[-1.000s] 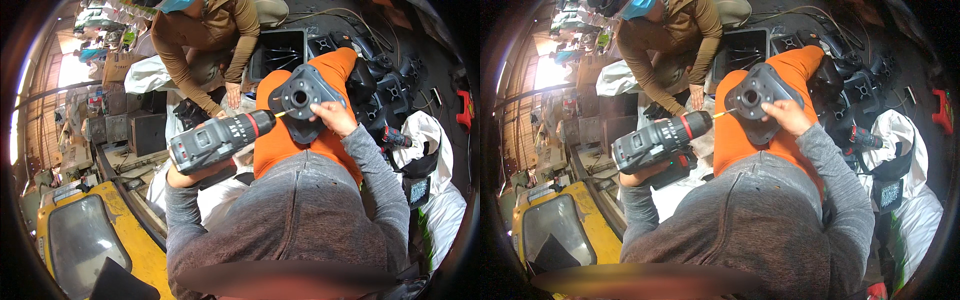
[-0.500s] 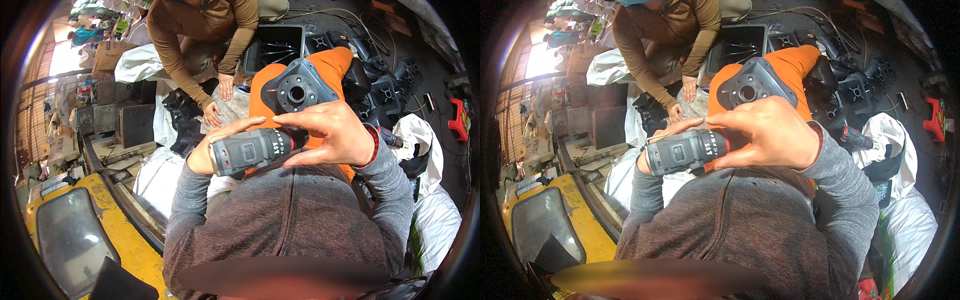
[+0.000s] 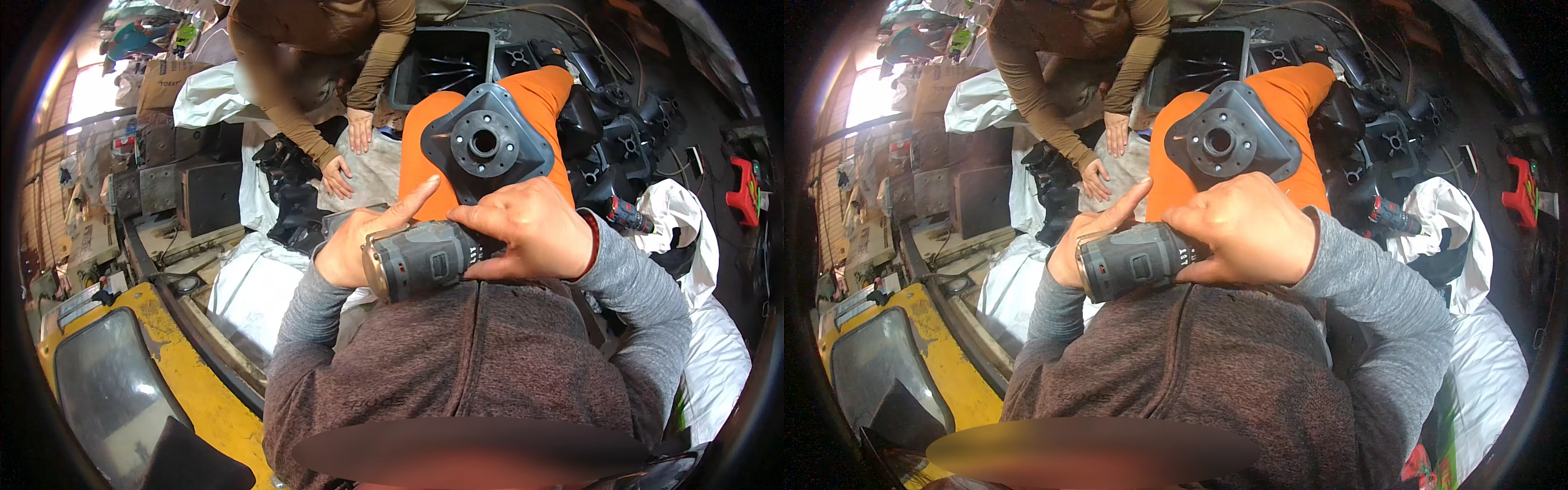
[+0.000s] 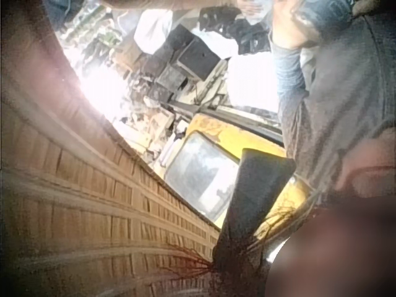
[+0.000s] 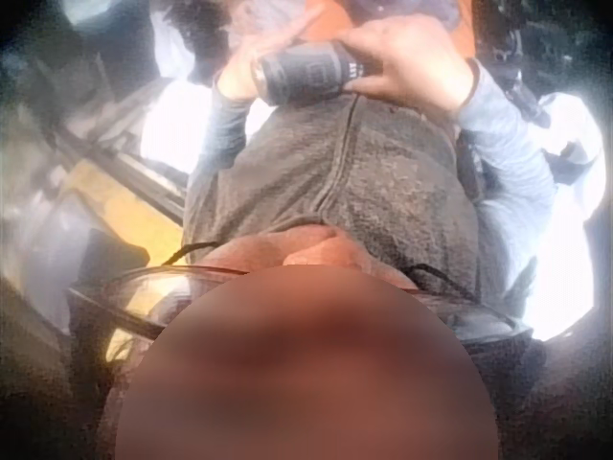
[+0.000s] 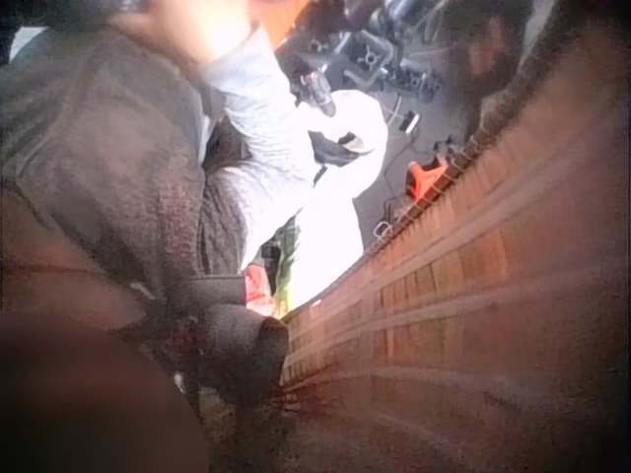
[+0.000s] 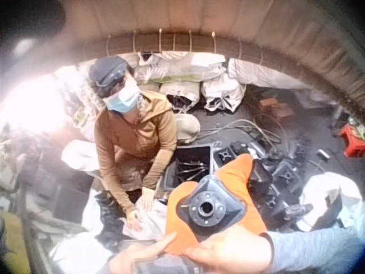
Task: The person sits on the floor and uses a cordless drill to fasten screws into a black plastic housing. They handle multiple similar plastic parts, aligning them and securing them with the drill while another person assists nearby.
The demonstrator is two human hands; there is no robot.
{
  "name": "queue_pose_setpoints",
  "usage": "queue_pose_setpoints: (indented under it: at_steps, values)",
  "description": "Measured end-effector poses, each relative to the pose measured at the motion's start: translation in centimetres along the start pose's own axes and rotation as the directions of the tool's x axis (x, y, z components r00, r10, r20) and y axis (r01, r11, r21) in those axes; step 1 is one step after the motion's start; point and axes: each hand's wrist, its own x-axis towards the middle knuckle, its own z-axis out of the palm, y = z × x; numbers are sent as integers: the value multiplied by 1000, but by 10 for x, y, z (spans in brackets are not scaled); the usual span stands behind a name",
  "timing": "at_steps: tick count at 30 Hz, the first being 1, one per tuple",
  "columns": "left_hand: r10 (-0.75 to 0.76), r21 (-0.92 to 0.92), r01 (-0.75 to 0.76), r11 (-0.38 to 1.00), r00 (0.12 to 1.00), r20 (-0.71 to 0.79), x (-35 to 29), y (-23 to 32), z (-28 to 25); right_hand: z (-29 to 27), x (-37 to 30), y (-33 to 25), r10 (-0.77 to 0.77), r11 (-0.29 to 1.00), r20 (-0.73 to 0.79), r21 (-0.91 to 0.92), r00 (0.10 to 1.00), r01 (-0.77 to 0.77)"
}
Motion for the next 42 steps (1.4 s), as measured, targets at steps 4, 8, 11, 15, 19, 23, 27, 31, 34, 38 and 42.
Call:
queue_pose_setpoints:
  at_steps: [4, 8, 11, 15, 19, 23, 27, 31, 34, 38, 42]
  values:
    - [54, 65, -53, 996, 998, -16, -1, 0, 1, 2, 0, 3, 15, 993, 19, 114, 1000, -17]
    - [73, 93, -70, 993, 997, -21, -6, -1, 2, 5, 0, 3, 33, 982, 47, 185, 998, -41]
    - [103, 118, -102, 988, 995, -1, -6, 1, 1, 9, 0, 4, 34, 971, 80, 234, 996, -52]
    - [93, 134, -98, 986, 995, 46, -6, 3, -2, 6, 5, 3, 67, 952, 174, 285, 983, -115]
    - [126, 163, -140, 977, 987, 95, -4, 0, -4, 8, 9, 9, 36, 935, 276, 329, 961, -130]
    - [73, 141, -87, 986, 992, 100, -5, 2, -4, 10, 12, 14, 37, 916, 328, 366, 944, -163]
    - [-88, 142, 80, 987, 995, 50, -6, 3, -8, -1, 14, 6, 68, 983, 171, 159, 983, -95]
    - [-42, 52, 41, 998, 999, 12, -4, -8, -5, 5, 5, 0, 58, 996, -47, -71, 997, -61]
    - [-50, -38, 50, 998, 999, 4, 0, -6, 2, 9, 3, -2, 41, 990, -61, -131, 997, -49]
    - [-21, -66, 20, 998, 1000, -2, -2, -15, 10, 6, 5, 3, 31, 995, 5, -91, 999, -31]
    - [-20, -8, 20, 1000, 1000, 1, -5, -13, 12, 7, 5, 5, 15, 1000, 3, -3, 1000, -15]
